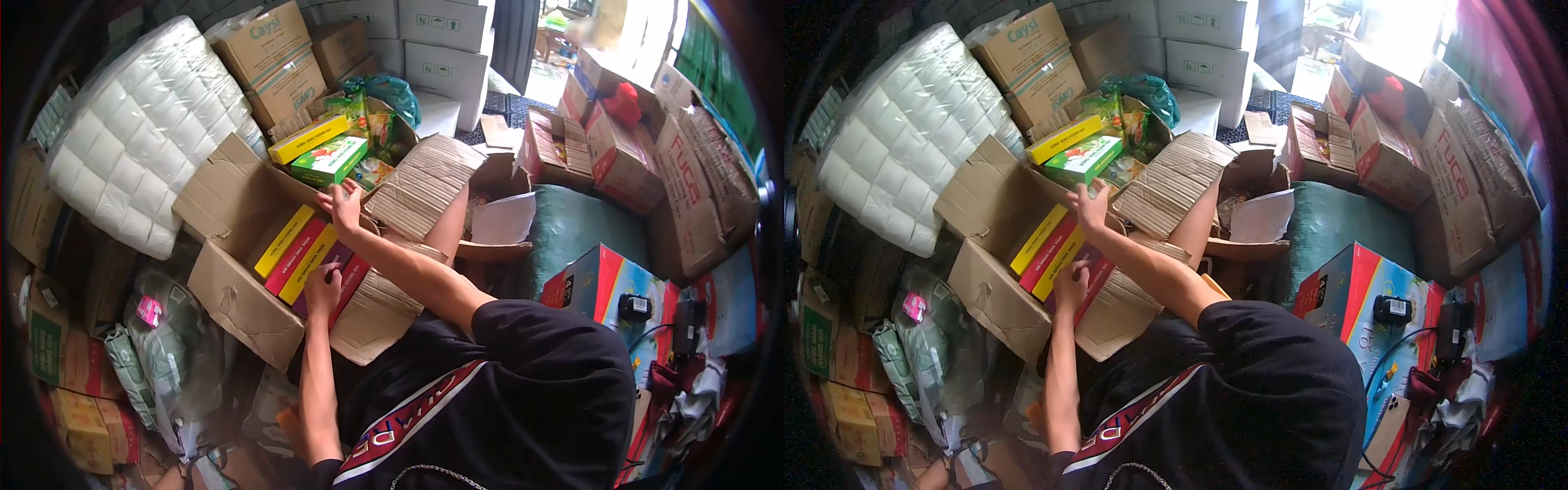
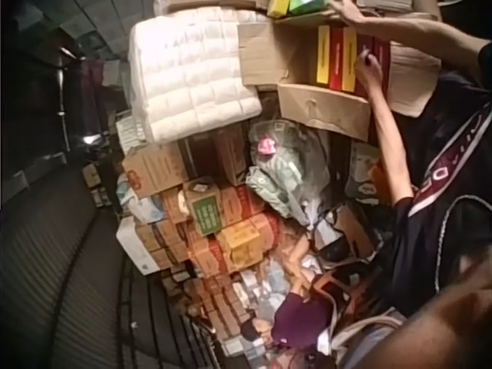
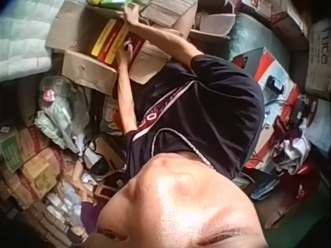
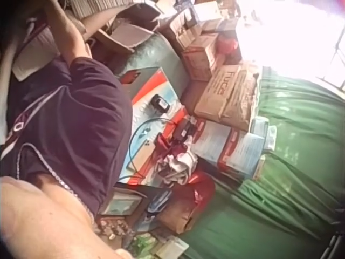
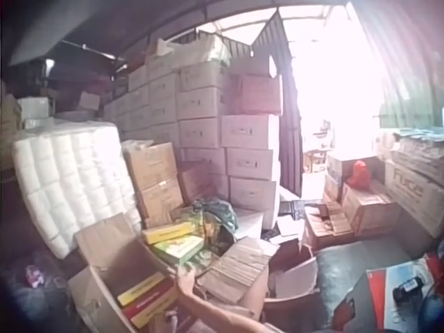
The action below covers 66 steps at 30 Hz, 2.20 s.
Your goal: Packing various boxed products into a larger cardboard shipping box.
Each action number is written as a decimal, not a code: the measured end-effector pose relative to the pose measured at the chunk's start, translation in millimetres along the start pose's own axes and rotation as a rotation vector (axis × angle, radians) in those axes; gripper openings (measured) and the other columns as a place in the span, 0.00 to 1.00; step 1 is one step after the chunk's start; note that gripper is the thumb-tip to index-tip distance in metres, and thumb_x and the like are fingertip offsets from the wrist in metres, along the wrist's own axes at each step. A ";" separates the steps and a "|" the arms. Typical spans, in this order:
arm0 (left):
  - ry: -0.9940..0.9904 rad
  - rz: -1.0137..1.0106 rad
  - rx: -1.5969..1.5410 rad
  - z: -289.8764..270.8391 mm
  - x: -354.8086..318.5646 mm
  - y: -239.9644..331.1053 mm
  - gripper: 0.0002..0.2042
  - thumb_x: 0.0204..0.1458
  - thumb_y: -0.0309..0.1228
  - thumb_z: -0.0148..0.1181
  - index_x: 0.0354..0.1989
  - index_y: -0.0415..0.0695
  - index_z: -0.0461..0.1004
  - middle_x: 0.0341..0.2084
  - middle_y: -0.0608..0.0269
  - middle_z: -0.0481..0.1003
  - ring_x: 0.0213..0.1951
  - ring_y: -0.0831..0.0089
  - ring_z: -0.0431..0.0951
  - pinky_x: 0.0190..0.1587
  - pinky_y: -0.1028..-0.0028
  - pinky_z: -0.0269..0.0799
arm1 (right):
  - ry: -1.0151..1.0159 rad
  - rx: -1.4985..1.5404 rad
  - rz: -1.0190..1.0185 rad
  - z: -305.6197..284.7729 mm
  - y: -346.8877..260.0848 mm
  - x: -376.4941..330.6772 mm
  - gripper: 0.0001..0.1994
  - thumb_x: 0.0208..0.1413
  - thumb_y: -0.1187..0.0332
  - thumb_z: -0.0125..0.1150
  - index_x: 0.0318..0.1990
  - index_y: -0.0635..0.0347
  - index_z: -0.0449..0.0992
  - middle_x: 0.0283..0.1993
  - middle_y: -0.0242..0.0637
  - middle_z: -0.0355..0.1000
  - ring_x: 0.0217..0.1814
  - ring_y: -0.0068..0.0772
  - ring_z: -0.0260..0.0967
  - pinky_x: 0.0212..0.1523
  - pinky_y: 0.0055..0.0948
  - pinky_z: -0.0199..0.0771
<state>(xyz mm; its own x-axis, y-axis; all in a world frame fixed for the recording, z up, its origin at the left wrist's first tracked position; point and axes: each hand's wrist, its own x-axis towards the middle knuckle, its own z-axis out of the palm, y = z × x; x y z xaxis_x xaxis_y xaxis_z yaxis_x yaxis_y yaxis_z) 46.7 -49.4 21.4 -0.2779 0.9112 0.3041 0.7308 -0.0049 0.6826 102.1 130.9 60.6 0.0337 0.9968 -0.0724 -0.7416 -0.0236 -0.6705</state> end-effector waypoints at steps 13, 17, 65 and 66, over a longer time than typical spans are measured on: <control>0.022 0.088 -0.009 -2.3 -4.3 2.5 0.09 0.56 0.30 0.60 0.41 0.43 0.82 0.41 0.54 0.82 0.48 0.53 0.79 0.54 0.60 0.73 | 0.082 0.181 0.868 -10.0 -1.7 134.2 0.34 0.55 0.53 0.74 0.62 0.52 0.61 0.41 0.41 0.67 0.34 0.33 0.72 0.37 0.41 0.87; 0.024 0.077 -0.007 -1.5 -0.6 3.5 0.09 0.56 0.30 0.60 0.41 0.42 0.82 0.41 0.54 0.82 0.48 0.53 0.79 0.54 0.60 0.73 | 0.085 -0.103 0.662 1.0 6.7 126.2 0.16 0.62 0.53 0.66 0.48 0.52 0.76 0.38 0.40 0.71 0.28 0.35 0.71 0.27 0.37 0.83; 0.900 0.127 -0.092 -34.1 -8.9 0.6 0.16 0.65 0.30 0.50 0.59 0.39 0.69 0.63 0.46 0.66 0.62 0.54 0.69 0.63 0.60 0.65 | -0.990 -1.302 -0.078 -66.7 -40.6 -36.2 0.36 0.41 0.41 0.76 0.47 0.65 0.79 0.45 0.50 0.80 0.49 0.46 0.78 0.52 0.38 0.76; 0.935 0.181 0.013 -35.5 -8.8 -1.1 0.16 0.62 0.27 0.52 0.57 0.39 0.70 0.61 0.43 0.68 0.61 0.47 0.69 0.64 0.56 0.64 | -1.070 -1.349 -0.068 -63.9 -43.5 -38.7 0.36 0.41 0.41 0.77 0.47 0.66 0.79 0.45 0.49 0.80 0.48 0.45 0.79 0.51 0.37 0.76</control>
<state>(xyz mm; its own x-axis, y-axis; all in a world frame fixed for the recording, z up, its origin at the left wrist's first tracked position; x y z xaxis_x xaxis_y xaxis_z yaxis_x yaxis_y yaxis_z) 26.2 -72.1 41.6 -0.5424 0.1982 0.8164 0.8166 -0.1039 0.5677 175.9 88.4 45.4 -0.8030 0.5892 0.0900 0.3028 0.5333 -0.7899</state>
